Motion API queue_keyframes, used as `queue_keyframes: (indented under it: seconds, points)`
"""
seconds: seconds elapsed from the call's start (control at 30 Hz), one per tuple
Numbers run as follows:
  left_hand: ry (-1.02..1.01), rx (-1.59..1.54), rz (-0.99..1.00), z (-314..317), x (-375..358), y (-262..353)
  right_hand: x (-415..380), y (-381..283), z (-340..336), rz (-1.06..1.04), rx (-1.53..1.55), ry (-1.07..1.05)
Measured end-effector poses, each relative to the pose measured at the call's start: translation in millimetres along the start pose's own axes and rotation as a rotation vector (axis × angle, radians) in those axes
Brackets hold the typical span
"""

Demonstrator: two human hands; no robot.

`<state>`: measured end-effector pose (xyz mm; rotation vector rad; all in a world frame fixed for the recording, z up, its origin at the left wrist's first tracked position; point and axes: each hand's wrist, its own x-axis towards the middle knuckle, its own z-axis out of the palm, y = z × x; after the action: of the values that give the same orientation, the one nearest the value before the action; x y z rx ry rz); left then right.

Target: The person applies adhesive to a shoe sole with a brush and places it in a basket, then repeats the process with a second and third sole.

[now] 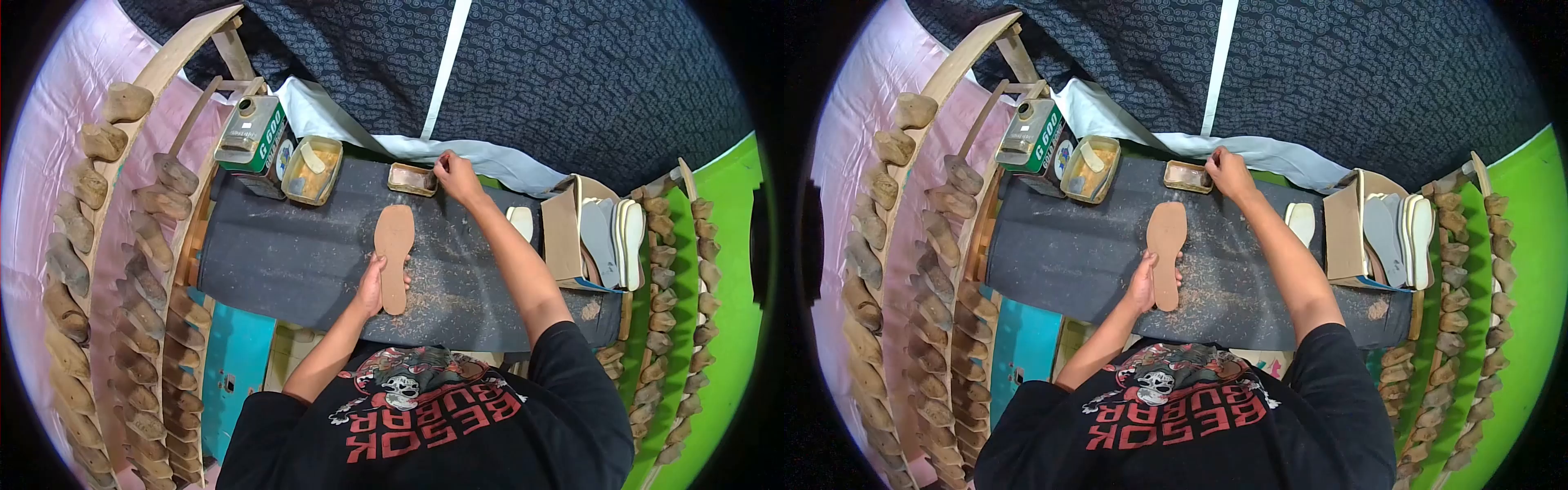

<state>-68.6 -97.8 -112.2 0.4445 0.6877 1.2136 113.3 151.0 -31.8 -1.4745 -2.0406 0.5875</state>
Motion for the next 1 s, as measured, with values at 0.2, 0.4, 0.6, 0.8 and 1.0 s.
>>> queue_keyframes:
  seconds: [0.2,0.4,0.6,0.8,1.0]
  points:
    - [-0.058,-0.012,-0.017,6,6,-4,2,-17,0,-0.115,-0.182,-0.149]
    - [-0.064,-0.036,-0.043,7,6,-5,0,-31,-8,-0.156,-0.186,-0.113]
    - [-0.07,-0.061,-0.046,6,9,-14,6,-25,-5,-0.162,-0.218,-0.16]
    - [-0.071,-0.032,-0.037,16,8,-13,12,-25,-1,-0.166,-0.237,-0.197]
    - [-0.082,-0.052,-0.036,17,8,-14,15,-23,4,-0.257,-0.216,-0.199]
